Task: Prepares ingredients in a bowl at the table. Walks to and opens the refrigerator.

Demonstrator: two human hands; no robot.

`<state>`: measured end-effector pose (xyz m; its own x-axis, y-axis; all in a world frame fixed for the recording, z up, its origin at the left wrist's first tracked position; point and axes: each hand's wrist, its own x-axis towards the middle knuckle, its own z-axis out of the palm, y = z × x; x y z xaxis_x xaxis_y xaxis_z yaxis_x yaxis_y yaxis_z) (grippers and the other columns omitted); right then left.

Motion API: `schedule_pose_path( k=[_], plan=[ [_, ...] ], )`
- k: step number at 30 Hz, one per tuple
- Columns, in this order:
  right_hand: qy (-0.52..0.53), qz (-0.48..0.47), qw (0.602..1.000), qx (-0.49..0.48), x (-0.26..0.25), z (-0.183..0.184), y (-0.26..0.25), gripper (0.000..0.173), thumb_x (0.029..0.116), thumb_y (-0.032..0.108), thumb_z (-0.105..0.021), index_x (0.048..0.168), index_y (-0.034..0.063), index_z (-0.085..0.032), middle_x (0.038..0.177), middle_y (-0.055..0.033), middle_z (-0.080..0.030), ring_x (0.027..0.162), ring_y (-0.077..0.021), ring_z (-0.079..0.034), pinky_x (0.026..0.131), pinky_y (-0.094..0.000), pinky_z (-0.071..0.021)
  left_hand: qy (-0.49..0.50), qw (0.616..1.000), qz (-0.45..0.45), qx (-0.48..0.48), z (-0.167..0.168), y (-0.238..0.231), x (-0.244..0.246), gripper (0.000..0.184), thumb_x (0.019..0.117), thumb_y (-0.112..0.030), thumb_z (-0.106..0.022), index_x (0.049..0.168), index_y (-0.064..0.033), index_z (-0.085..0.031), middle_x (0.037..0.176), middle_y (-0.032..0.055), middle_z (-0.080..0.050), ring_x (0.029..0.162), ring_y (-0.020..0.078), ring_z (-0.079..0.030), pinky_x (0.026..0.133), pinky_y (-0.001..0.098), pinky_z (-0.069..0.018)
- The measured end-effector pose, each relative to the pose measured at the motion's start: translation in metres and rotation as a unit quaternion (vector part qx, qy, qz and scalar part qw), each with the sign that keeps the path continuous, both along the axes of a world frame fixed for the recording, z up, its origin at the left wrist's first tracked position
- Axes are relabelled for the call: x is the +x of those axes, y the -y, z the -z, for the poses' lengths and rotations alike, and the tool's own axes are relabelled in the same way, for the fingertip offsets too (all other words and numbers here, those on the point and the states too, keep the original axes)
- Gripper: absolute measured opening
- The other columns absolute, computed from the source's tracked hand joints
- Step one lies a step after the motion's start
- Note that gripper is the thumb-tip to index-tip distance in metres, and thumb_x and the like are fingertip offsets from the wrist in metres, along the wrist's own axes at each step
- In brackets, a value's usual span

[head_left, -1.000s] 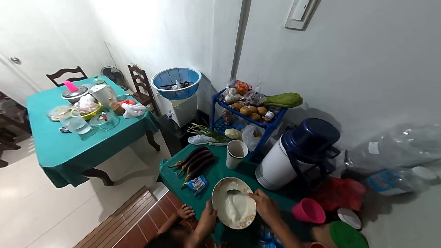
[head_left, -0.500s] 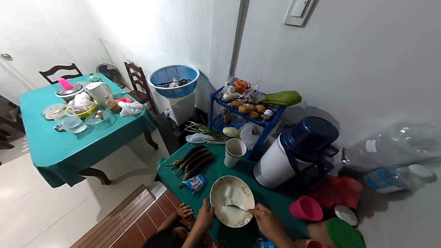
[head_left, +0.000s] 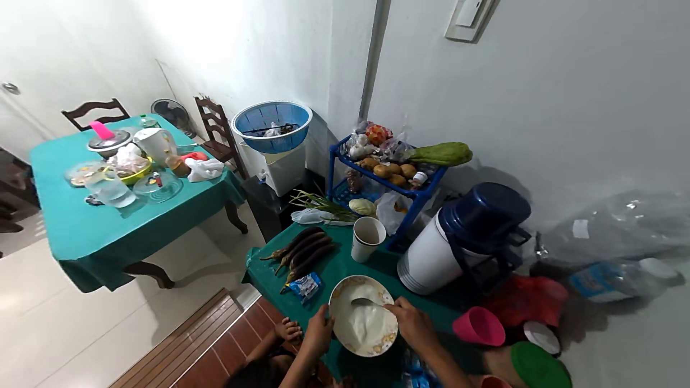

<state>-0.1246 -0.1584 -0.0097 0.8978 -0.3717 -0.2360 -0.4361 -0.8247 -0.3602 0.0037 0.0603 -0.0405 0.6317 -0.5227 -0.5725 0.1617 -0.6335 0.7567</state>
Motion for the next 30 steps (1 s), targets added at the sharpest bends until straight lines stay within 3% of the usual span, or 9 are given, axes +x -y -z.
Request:
schedule_pose_path(
  k=[6, 9, 11, 16, 21, 24, 30],
  plan=[
    [0.196, -0.057, 0.976, -0.072, 0.016, 0.0, 0.01, 0.031, 0.0917, -0.006, -0.064, 0.111, 0.011, -0.081, 0.103, -0.0215, -0.073, 0.082, -0.0386, -0.074, 0.069, -0.0538, -0.0605, -0.011, 1.0, -0.007, 0.019, -0.008, -0.005, -0.009, 0.043, 0.1093, -0.015, -0.046, 0.149, -0.0012, -0.038, 0.085, 0.016, -0.062, 0.061, 0.0216, -0.059, 0.062, 0.039, -0.0539],
    [0.213, -0.069, 0.969, -0.1, 0.022, -0.005, 0.018, 0.034, 0.0909, -0.009, -0.062, 0.111, 0.0098, -0.081, 0.1, -0.0214, -0.073, 0.082, -0.0379, -0.073, 0.07, -0.0515, -0.0605, -0.017, 0.999, -0.012, 0.033, -0.012, -0.005, -0.013, 0.043, 0.1077, -0.013, -0.049, 0.147, 0.0007, -0.039, 0.084, 0.0149, -0.062, 0.059, 0.02, -0.061, 0.062, 0.037, -0.055],
    [0.186, -0.072, 0.975, -0.098, 0.024, -0.006, 0.021, 0.035, 0.0925, -0.009, -0.06, 0.114, 0.0099, -0.08, 0.103, -0.0218, -0.073, 0.085, -0.0381, -0.073, 0.072, -0.0511, -0.0603, -0.036, 0.999, -0.03, 0.027, -0.013, -0.005, -0.015, 0.044, 0.1066, -0.011, -0.05, 0.147, 0.0007, -0.038, 0.084, 0.015, -0.063, 0.058, 0.0193, -0.062, 0.061, 0.036, -0.0555],
    [-0.059, -0.066, 0.995, -0.056, 0.018, -0.027, 0.018, 0.043, 0.1027, -0.001, -0.047, 0.134, 0.0155, -0.071, 0.129, -0.0198, -0.067, 0.111, -0.0386, -0.068, 0.095, -0.0537, -0.0535, -0.122, 0.986, -0.101, -0.052, -0.007, -0.008, -0.022, 0.047, 0.1056, -0.005, -0.047, 0.15, -0.0017, -0.03, 0.078, 0.015, -0.065, 0.053, 0.0183, -0.065, 0.055, 0.0335, -0.0579],
    [-0.199, -0.041, 0.978, -0.033, -0.002, -0.046, 0.002, 0.043, 0.1052, 0.003, -0.044, 0.141, 0.0158, -0.065, 0.137, -0.0206, -0.063, 0.119, -0.0405, -0.065, 0.1, -0.0564, -0.0512, -0.177, 0.969, -0.135, -0.104, -0.007, -0.008, -0.033, 0.047, 0.1066, -0.002, -0.043, 0.151, -0.0022, -0.025, 0.081, 0.0177, -0.066, 0.057, 0.0219, -0.069, 0.057, 0.0358, -0.061],
    [-0.247, -0.036, 0.968, -0.006, -0.014, -0.048, -0.01, 0.044, 0.1047, 0.005, -0.046, 0.142, 0.0183, -0.064, 0.139, -0.0202, -0.062, 0.123, -0.0405, -0.063, 0.1, -0.0584, -0.0505, -0.196, 0.962, -0.145, -0.122, -0.005, -0.006, -0.04, 0.046, 0.1062, 0.0, -0.042, 0.149, -0.003, -0.026, 0.08, 0.0178, -0.067, 0.057, 0.0227, -0.07, 0.057, 0.036, -0.0612],
    [-0.219, -0.028, 0.974, 0.056, -0.024, -0.047, -0.045, 0.039, 0.1047, 0.005, -0.045, 0.135, 0.01, -0.068, 0.132, -0.023, -0.066, 0.121, -0.0415, -0.065, 0.1, -0.0592, -0.0502, -0.213, 0.956, -0.146, -0.141, -0.009, -0.009, -0.045, 0.052, 0.1042, 0.001, -0.049, 0.149, -0.0036, -0.024, 0.081, 0.0167, -0.067, 0.057, 0.0211, -0.069, 0.057, 0.034, -0.061]
  ],
)
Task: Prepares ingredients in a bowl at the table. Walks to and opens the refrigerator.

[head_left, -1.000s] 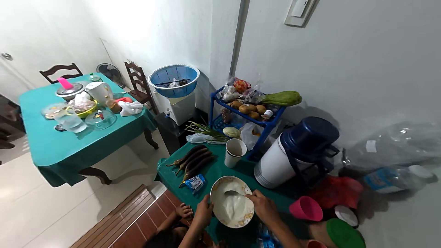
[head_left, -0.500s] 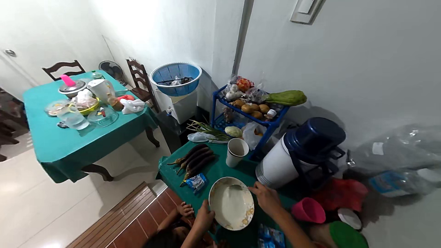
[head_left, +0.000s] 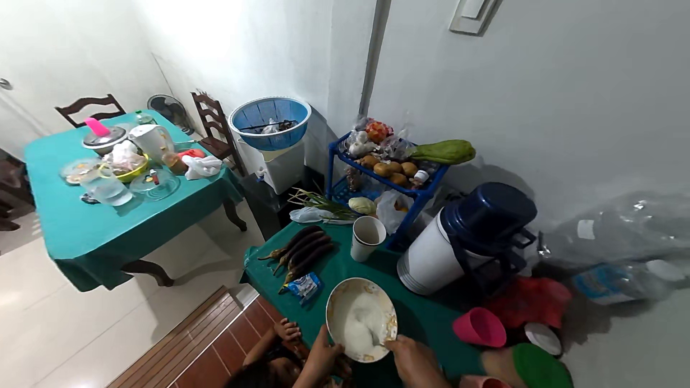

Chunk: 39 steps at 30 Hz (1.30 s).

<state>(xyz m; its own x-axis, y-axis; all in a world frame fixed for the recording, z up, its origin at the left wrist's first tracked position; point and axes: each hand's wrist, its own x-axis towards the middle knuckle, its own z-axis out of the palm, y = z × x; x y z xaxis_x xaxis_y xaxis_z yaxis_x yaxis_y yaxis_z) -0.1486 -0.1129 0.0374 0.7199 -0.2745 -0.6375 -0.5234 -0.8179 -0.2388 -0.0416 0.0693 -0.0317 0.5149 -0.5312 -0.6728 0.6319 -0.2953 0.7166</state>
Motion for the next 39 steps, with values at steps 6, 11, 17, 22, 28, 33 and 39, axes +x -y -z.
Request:
schedule_pose_path(
  k=[6, 11, 17, 22, 28, 33, 39],
  plan=[
    [0.121, -0.014, 0.991, -0.048, 0.016, 0.031, 0.001, 0.045, 0.102, -0.003, -0.047, 0.136, 0.0157, -0.069, 0.126, -0.0217, -0.068, 0.11, -0.041, -0.068, 0.092, -0.0557, -0.0545, 0.006, 1.0, 0.007, -0.001, -0.004, -0.003, -0.003, 0.054, 0.1048, 0.001, -0.046, 0.153, -0.004, -0.021, 0.08, 0.0176, -0.068, 0.057, 0.0216, -0.07, 0.059, 0.0345, -0.0612],
    [0.3, -0.011, 0.949, -0.101, 0.026, 0.062, 0.019, 0.039, 0.0956, -0.009, -0.056, 0.121, 0.0113, -0.078, 0.106, -0.0216, -0.073, 0.094, -0.0393, -0.073, 0.079, -0.052, -0.0592, 0.019, 1.0, 0.02, 0.004, -0.004, -0.006, -0.001, 0.056, 0.1034, 0.003, -0.049, 0.152, -0.0038, -0.022, 0.083, 0.0165, -0.068, 0.057, 0.0203, -0.07, 0.06, 0.034, -0.0617],
    [0.347, 0.037, 0.927, -0.138, 0.026, 0.068, 0.029, 0.036, 0.0936, -0.011, -0.059, 0.116, 0.0089, -0.079, 0.109, -0.0218, -0.072, 0.09, -0.0379, -0.073, 0.075, -0.0505, -0.0606, 0.02, 1.0, 0.02, -0.002, 0.0, -0.007, 0.0, 0.058, 0.103, 0.003, -0.05, 0.153, -0.0045, -0.021, 0.085, 0.0165, -0.068, 0.056, 0.0205, -0.069, 0.059, 0.0348, -0.0617],
    [0.29, 0.049, 0.949, -0.115, 0.017, 0.059, 0.024, 0.037, 0.0969, -0.006, -0.057, 0.12, 0.0125, -0.078, 0.116, -0.019, -0.072, 0.096, -0.0375, -0.073, 0.079, -0.0525, -0.0597, 0.023, 1.0, 0.02, 0.001, 0.0, -0.007, 0.0, 0.06, 0.1025, 0.003, -0.051, 0.153, -0.0044, -0.021, 0.087, 0.0163, -0.068, 0.057, 0.0202, -0.069, 0.059, 0.0349, -0.0614],
    [0.297, 0.012, 0.953, -0.066, 0.001, 0.056, 0.01, 0.04, 0.0934, -0.01, -0.057, 0.118, 0.0118, -0.079, 0.111, -0.0201, -0.073, 0.092, -0.0391, -0.074, 0.077, -0.0542, -0.0595, 0.031, 0.999, 0.024, 0.001, 0.001, -0.007, 0.0, 0.058, 0.1033, 0.002, -0.052, 0.153, -0.0033, -0.021, 0.088, 0.016, -0.068, 0.058, 0.0192, -0.069, 0.059, 0.034, -0.0612],
    [0.308, -0.013, 0.95, -0.045, -0.016, 0.051, 0.008, 0.037, 0.0917, -0.011, -0.057, 0.112, 0.0097, -0.081, 0.106, -0.0217, -0.073, 0.09, -0.0401, -0.074, 0.075, -0.0558, -0.0595, 0.049, 0.998, 0.044, 0.015, 0.004, -0.009, 0.001, 0.065, 0.1035, -0.001, -0.053, 0.157, -0.0044, -0.016, 0.099, 0.0186, -0.068, 0.063, 0.0207, -0.071, 0.062, 0.0357, -0.062],
    [0.252, -0.011, 0.967, -0.028, -0.015, 0.038, 0.011, 0.037, 0.096, -0.007, -0.054, 0.118, 0.0104, -0.079, 0.113, -0.0212, -0.072, 0.096, -0.0408, -0.073, 0.08, -0.0569, -0.0581, 0.057, 0.997, 0.046, 0.018, 0.003, -0.009, 0.0, 0.068, 0.1035, -0.002, -0.054, 0.158, -0.0046, -0.013, 0.097, 0.0179, -0.068, 0.064, 0.0203, -0.07, 0.063, 0.0362, -0.0612]
  ],
)
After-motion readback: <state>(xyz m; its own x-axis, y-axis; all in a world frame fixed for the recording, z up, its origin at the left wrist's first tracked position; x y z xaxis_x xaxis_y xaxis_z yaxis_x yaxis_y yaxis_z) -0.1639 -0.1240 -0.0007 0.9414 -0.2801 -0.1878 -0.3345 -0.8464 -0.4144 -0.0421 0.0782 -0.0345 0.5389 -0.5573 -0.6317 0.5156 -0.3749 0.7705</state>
